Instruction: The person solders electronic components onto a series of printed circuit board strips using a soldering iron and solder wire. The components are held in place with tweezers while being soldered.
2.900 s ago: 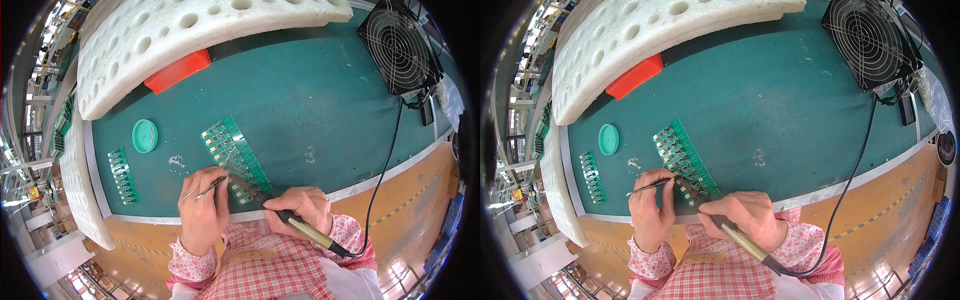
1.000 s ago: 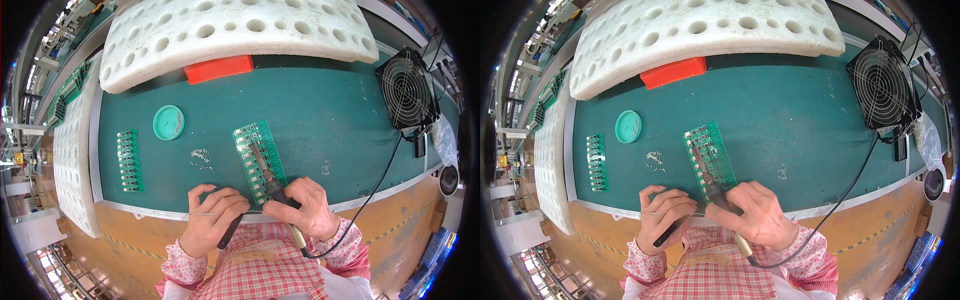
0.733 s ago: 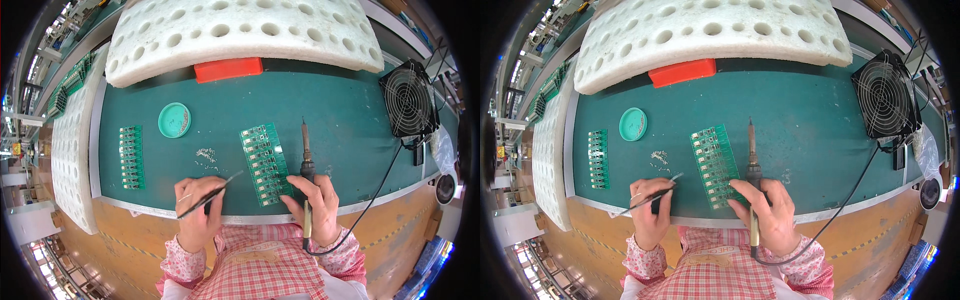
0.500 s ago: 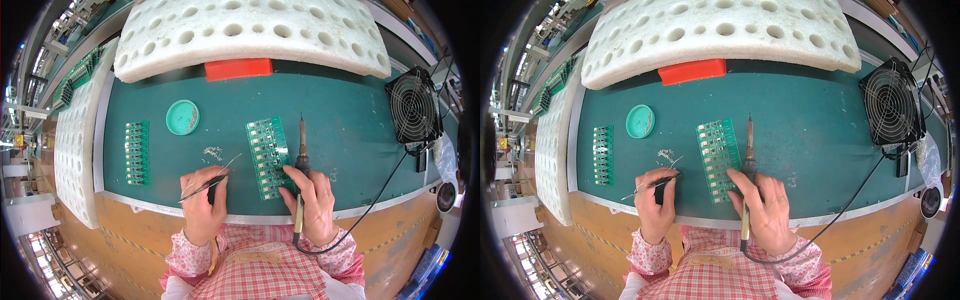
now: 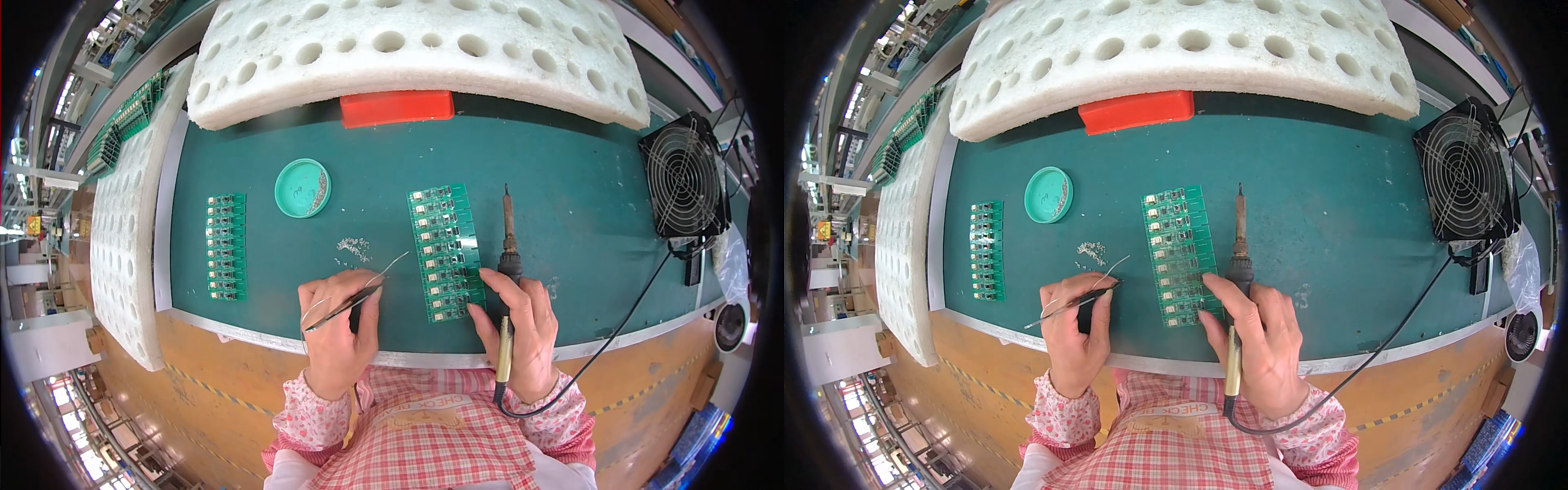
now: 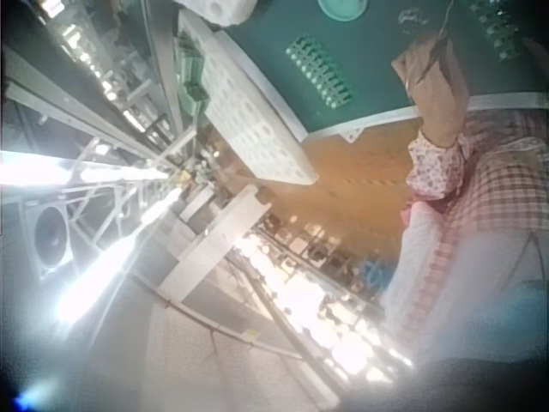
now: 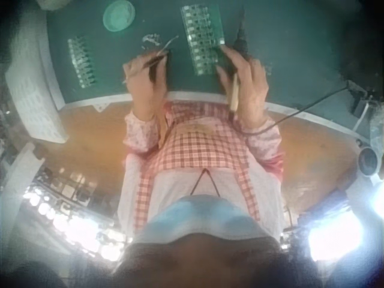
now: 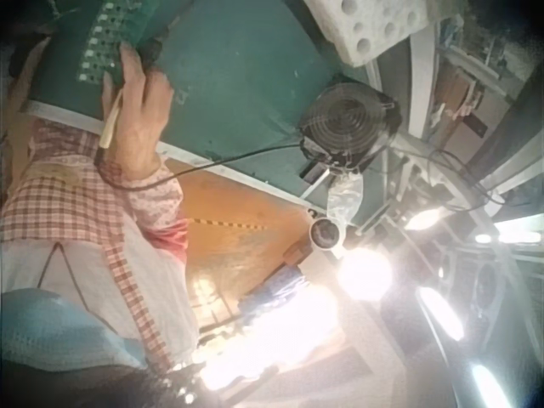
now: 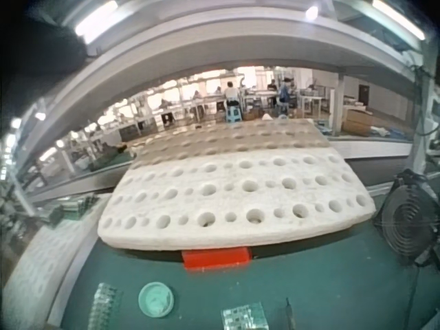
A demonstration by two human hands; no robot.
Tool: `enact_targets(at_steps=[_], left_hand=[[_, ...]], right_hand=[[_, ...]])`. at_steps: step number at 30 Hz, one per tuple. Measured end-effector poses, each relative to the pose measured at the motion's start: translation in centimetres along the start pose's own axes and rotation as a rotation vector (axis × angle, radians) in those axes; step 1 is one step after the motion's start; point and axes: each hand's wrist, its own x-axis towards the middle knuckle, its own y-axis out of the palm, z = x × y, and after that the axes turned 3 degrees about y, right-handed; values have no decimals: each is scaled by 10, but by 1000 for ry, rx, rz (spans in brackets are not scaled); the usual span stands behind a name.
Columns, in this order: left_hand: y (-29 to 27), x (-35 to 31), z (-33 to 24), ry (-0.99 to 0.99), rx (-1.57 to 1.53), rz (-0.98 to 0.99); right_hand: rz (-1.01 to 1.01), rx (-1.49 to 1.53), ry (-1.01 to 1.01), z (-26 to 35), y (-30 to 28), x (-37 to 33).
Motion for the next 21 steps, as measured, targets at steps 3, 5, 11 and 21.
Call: enact_targets(at_steps=[3,5,11,21], left_hand=[[1,1,-1,6,15,6],[1,1,-1,7,27,12],[0,2,-3,14,36,15],[12,10,-13,23,-271,90]], right_hand=[[-4,-5,-6,-1,0,0],[-8,-9,-8,-1,0,0],[-12,-7,-21,-1,-2,-1],[-120,399,18,-5,-14,-32]])
